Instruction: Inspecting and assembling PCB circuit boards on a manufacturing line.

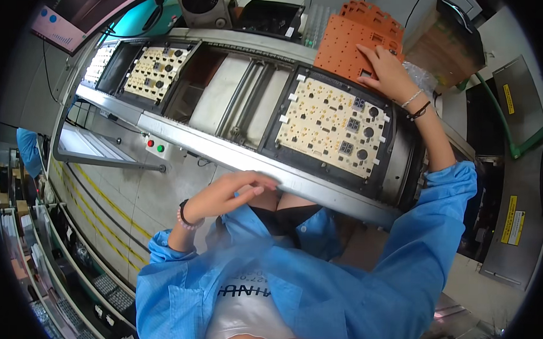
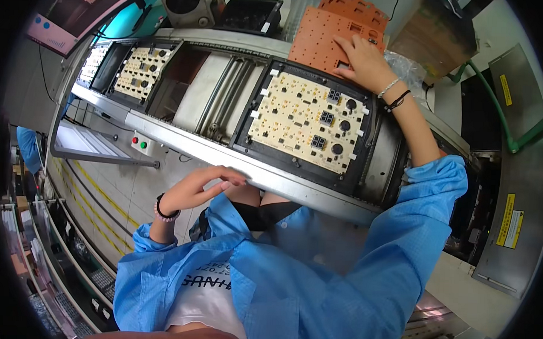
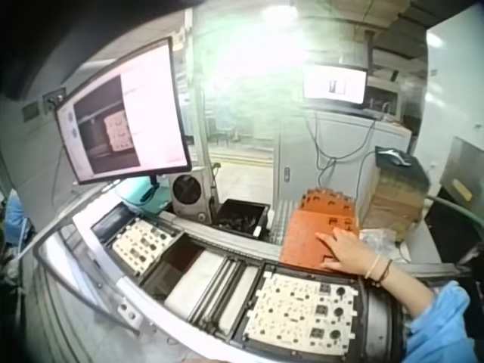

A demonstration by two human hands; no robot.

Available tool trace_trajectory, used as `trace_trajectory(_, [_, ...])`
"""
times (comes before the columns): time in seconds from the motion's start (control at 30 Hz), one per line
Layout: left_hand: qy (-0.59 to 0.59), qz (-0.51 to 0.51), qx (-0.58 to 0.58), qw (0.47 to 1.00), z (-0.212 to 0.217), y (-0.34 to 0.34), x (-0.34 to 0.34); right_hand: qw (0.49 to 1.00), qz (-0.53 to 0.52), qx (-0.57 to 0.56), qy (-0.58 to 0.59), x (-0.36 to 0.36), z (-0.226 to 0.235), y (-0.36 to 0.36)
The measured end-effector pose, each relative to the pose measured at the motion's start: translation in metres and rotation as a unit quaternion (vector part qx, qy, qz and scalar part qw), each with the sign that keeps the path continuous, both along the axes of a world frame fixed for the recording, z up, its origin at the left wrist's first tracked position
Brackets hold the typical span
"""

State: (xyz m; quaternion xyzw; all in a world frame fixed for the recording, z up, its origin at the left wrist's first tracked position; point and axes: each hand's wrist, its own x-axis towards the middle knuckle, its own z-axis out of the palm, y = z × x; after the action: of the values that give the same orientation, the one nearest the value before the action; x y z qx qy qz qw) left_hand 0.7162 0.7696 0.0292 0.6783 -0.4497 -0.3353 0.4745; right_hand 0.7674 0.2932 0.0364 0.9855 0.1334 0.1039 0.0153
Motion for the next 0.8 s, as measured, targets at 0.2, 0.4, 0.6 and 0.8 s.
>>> trace_trajectory(0.2, [0.018, 0.006, 0.02, 1.0, 0.0, 0.005, -0.004, 0.998, -0.033, 0.045, 0.036, -0.005, -0.006, 0.018])
trace_trajectory(0.4, [0.051, 0.013, 0.03, 0.998, 0.0, 0.009, -0.005, 0.993, -0.085, 0.072, 0.04, -0.009, 0.003, 0.015])
trace_trajectory(0.6, [0.046, 0.002, 0.025, 0.999, 0.003, 0.011, 0.0, 0.993, -0.056, 0.097, -0.033, -0.044, 0.052, 0.054])
trace_trajectory(0.8, [0.114, 0.1, -0.066, 0.986, -0.006, -0.021, 0.001, 0.994, -0.06, 0.076, 0.054, -0.108, 0.043, 0.118])
